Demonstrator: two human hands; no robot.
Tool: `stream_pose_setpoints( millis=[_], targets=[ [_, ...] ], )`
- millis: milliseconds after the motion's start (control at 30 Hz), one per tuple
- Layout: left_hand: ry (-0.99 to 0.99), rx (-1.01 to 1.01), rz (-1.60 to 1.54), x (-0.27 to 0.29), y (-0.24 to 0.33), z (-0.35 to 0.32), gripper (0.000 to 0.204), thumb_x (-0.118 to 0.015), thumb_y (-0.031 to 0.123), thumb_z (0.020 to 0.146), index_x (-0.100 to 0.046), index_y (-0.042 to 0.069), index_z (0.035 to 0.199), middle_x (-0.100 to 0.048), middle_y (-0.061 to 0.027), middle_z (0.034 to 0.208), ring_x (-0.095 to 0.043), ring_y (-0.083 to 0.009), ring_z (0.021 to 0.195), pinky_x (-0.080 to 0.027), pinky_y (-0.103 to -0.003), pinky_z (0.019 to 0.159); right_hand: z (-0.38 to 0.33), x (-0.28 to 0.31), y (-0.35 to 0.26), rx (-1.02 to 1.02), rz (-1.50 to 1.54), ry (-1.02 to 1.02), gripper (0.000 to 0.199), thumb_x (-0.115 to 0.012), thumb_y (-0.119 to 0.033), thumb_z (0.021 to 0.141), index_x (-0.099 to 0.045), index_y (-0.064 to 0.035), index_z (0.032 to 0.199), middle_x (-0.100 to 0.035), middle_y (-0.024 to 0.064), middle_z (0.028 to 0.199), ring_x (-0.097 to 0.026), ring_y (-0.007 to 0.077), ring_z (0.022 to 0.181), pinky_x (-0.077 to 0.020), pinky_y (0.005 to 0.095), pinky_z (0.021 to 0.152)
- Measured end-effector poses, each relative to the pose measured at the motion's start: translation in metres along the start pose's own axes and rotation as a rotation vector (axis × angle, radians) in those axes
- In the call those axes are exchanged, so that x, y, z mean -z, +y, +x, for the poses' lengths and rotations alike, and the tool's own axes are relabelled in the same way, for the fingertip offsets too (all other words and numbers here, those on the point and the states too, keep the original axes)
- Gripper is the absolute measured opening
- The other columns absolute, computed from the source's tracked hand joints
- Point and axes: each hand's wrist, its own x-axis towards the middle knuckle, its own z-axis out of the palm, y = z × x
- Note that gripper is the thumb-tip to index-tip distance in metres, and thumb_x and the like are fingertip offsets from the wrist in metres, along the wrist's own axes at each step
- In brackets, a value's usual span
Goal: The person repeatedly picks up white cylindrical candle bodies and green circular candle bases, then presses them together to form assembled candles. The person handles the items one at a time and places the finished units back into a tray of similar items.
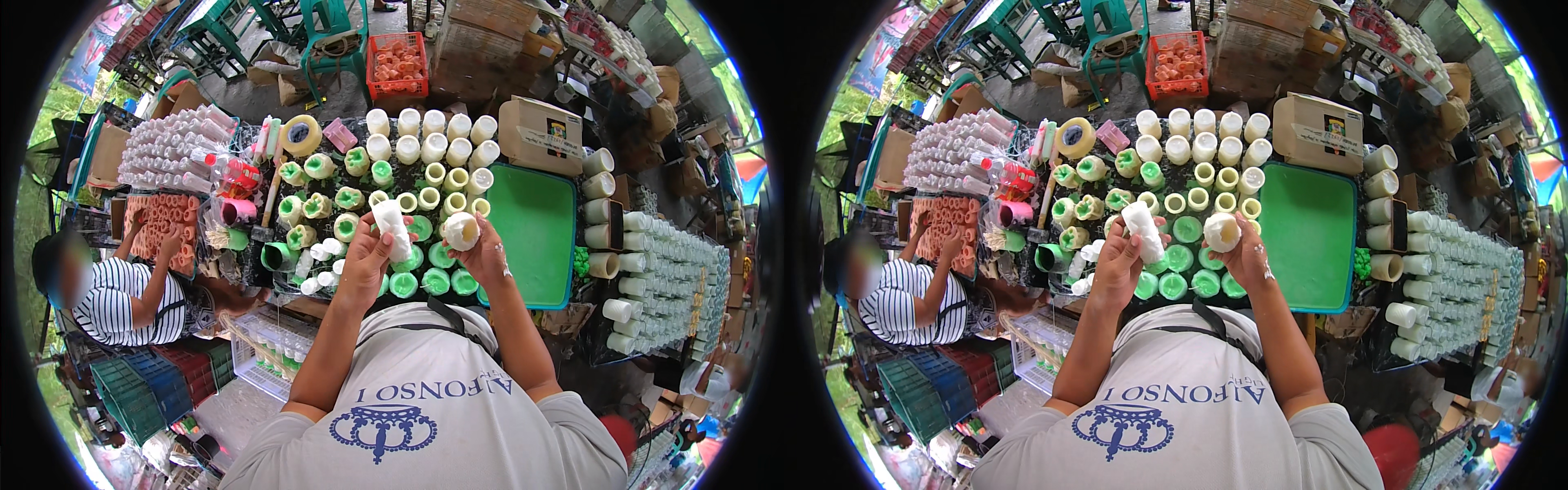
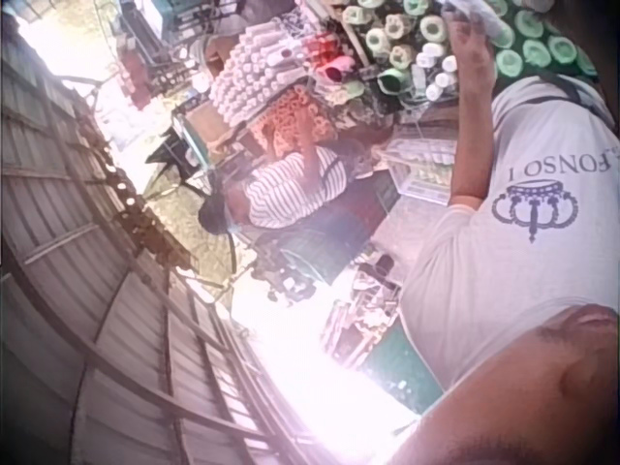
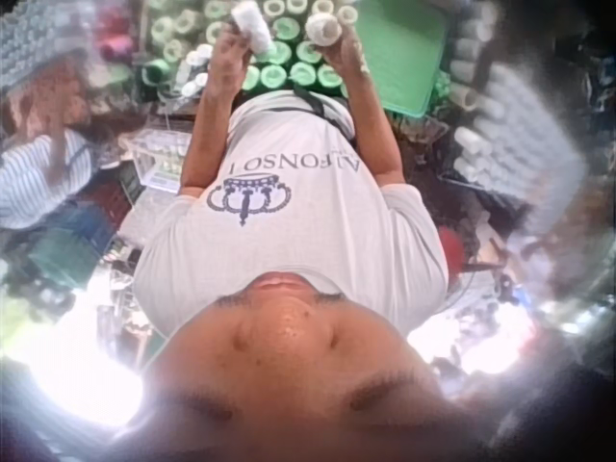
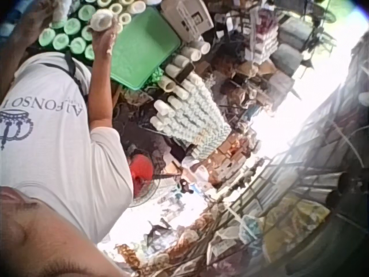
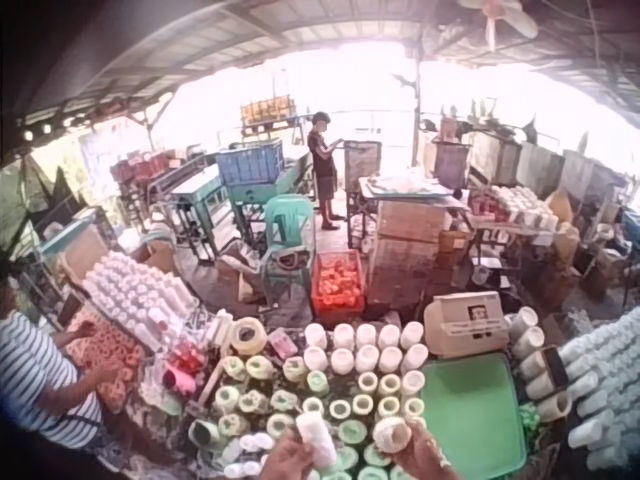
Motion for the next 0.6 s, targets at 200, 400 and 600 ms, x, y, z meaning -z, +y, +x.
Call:
stream_pose_setpoints(
  millis=[200,400,600],
  targets=[
    [0.025,-0.172,0.179,-0.01,0.003,-0.005,0.06,-0.071,0.026,0.1,-0.04,0.003,0.145,-0.063,-0.0162,0.133,-0.068,-0.0224,0.111,-0.052,-0.035,0.1,-0.01,-0.011,-0.003,0.016,-0.217,-0.01,0.044,-0.049,-0.037,0.105,-0.055,-0.0038,0.134,-0.068,0.012,0.115,-0.07,0.0228,0.094,-0.0583,0.0348,0.072],
    [0.189,-0.398,0.705,-0.02,0.008,-0.015,0.054,-0.074,0.02,0.098,-0.046,0.0,0.139,-0.065,-0.014,0.124,-0.065,-0.0211,0.108,-0.051,-0.034,0.096,-0.021,-0.032,-0.002,0.075,-0.415,0.01,0.041,-0.047,-0.034,0.106,-0.056,-0.0043,0.133,-0.066,0.0085,0.114,-0.068,0.0163,0.097,-0.0561,0.0319,0.073],
    [0.166,-0.415,0.732,-0.025,0.019,-0.018,0.048,-0.067,0.022,0.102,-0.046,0.0,0.14,-0.064,-0.0158,0.127,-0.066,-0.0195,0.105,-0.053,-0.034,0.093,-0.024,-0.039,-0.001,0.074,-0.426,-0.005,0.042,-0.048,-0.033,0.105,-0.055,-0.0042,0.134,-0.066,0.0088,0.114,-0.068,0.0168,0.097,-0.0553,0.0314,0.072]
  ],
)
